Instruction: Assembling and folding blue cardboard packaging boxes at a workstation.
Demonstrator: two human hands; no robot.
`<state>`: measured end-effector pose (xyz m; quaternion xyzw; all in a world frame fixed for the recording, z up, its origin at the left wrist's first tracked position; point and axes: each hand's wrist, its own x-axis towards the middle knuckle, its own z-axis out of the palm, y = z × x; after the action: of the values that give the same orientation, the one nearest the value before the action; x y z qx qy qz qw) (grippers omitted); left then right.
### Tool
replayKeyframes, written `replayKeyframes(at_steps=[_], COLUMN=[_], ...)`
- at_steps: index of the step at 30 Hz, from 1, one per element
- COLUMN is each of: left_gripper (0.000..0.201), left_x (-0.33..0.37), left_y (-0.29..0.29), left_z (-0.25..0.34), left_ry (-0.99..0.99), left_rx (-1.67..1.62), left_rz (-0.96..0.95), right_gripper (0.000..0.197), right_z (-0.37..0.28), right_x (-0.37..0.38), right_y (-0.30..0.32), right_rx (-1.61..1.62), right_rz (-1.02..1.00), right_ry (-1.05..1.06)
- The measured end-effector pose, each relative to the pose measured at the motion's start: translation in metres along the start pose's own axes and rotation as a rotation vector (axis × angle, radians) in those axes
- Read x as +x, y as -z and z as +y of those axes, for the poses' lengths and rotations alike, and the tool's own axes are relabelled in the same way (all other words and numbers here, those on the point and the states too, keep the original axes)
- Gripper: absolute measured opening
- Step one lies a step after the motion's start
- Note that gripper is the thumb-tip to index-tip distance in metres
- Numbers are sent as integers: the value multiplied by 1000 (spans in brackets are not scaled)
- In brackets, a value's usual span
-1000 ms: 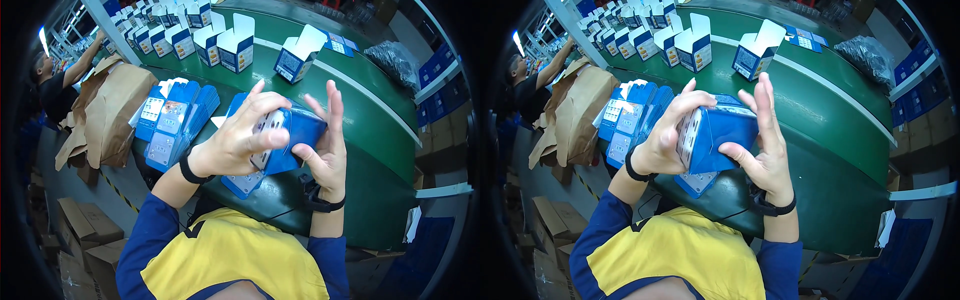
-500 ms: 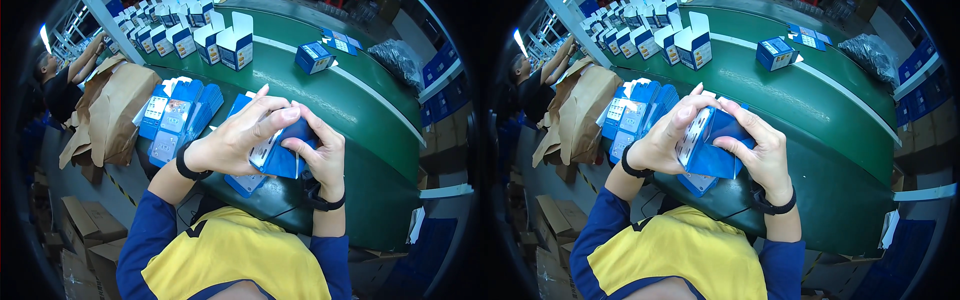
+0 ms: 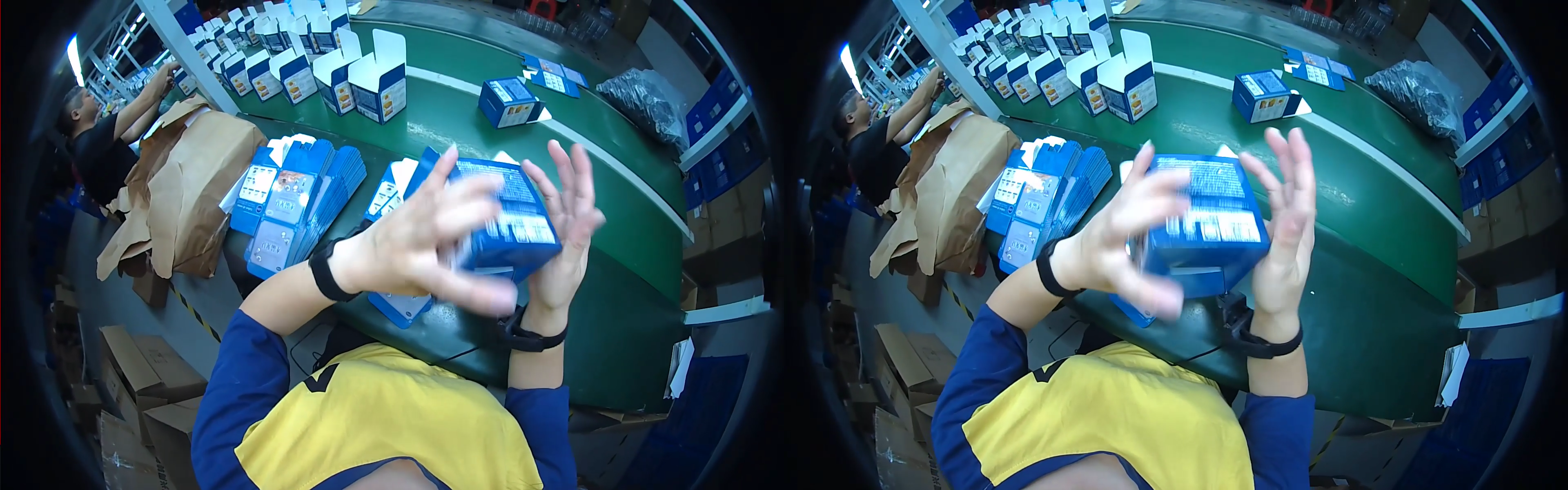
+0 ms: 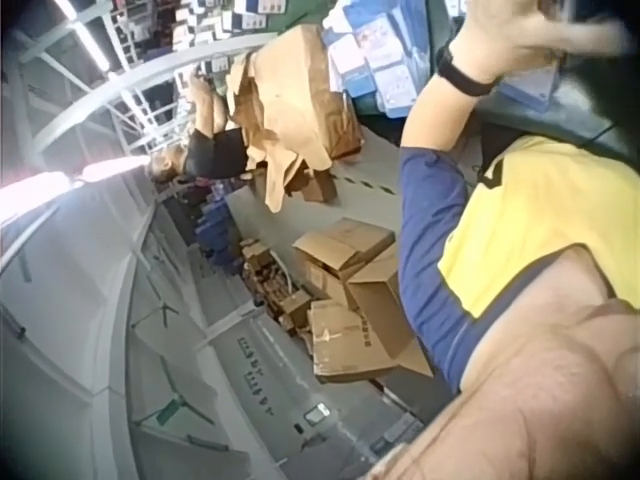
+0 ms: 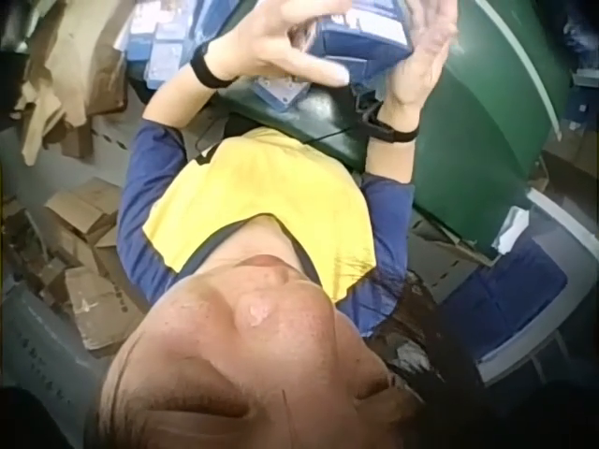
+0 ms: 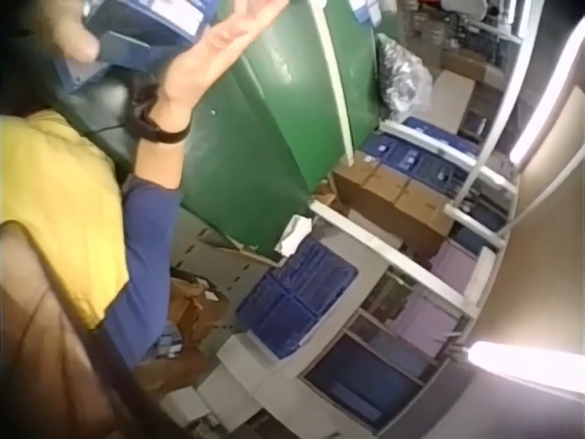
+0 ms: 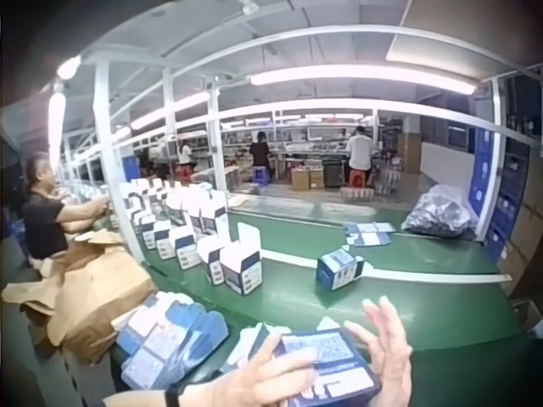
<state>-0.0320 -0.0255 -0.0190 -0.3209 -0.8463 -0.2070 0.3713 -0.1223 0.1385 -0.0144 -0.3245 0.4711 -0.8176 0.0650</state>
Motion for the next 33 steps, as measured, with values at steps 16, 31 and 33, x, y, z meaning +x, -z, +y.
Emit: replayKeyframes(at_steps=[16, 31, 33], left_gripper=[63, 19, 20], left_x=[76, 93, 83], left_y=[-101, -155, -133], left_z=[-160, -244, -242], left_ry=[563, 820, 924], left_rx=[448, 591, 581], left_rz=[-489, -308, -223], right_gripper=[125, 129, 129], right_z=[107, 137, 153], right_x=[90, 122, 133], right_y=[191, 154, 142], right_rx=[-611, -904, -913], right_rz=[279, 151, 42], right_ry=[-279, -92, -127])
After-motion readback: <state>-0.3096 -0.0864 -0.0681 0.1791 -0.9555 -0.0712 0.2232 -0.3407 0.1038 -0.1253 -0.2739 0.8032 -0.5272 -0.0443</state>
